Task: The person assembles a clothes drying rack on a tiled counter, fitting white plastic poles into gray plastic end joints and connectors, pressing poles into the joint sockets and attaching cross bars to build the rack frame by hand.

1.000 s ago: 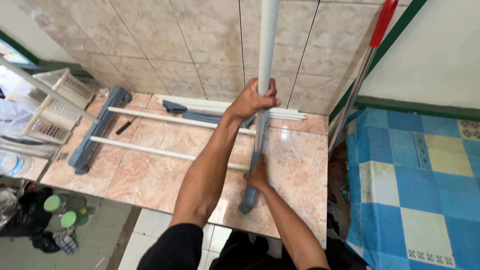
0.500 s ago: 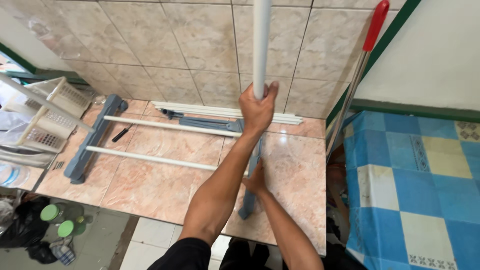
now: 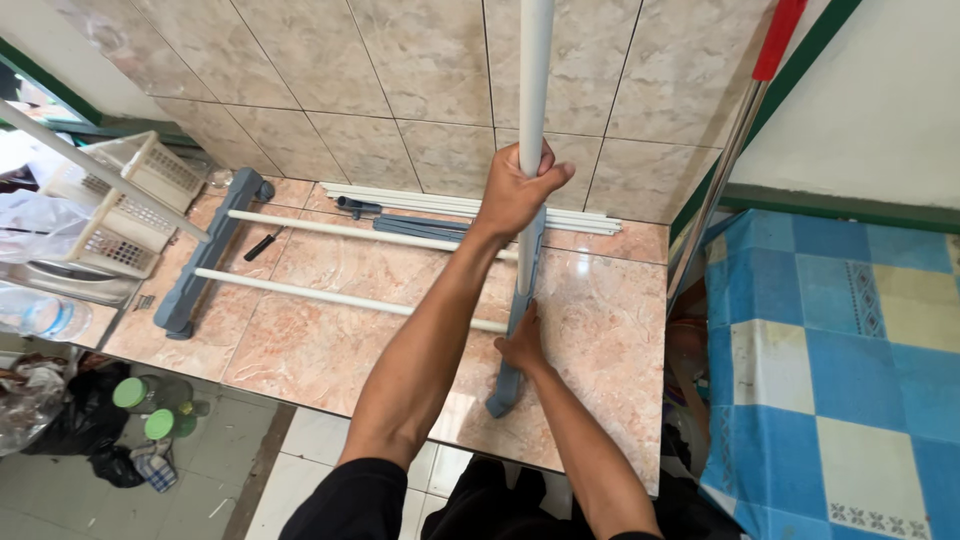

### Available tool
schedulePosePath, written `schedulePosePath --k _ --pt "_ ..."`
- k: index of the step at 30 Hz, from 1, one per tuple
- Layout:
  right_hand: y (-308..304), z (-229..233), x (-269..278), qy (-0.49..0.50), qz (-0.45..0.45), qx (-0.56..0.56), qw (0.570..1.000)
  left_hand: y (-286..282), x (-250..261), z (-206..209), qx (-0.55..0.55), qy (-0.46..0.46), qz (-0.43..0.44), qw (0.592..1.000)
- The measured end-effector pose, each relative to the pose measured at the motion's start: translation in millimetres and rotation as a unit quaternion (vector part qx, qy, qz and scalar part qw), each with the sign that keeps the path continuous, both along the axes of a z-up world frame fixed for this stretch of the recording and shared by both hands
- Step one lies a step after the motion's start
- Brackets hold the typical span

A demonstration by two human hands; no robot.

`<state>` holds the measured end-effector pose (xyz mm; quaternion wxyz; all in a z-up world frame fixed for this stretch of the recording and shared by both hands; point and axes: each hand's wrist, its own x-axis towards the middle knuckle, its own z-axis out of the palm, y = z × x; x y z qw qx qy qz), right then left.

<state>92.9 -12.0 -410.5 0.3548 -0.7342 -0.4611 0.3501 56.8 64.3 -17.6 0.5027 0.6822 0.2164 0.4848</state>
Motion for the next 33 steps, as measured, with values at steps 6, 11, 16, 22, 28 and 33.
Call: schedulePosePath --k 6,11,16,22,28,33 --pt "2 10 0 -0.032 0.001 0.090 0.995 -27 9 18 0.061 -0.062 0.125 0.988" --pt "-6 14 -1 -0.037 -0.005 0.078 0.996 -5 21 6 0.036 -0.054 0.106 0.992" --pt "-3 20 -3 -0.021 -0.007 0.044 0.999 21 1 -5 -0.029 -0.050 -0.079 0.995" --pt "-3 24 1 -0.022 -0.001 0.021 1.000 22 -7 16 -0.093 -0.015 -0.194 0.976" --pt "-12 29 11 -0.020 0.002 0.046 0.999 -25 7 38 0.111 0.038 0.198 0.973" --pt "-20 28 3 -0.027 -0.019 0.106 0.994 -33 27 45 -0.003 -0.057 0.152 0.987"
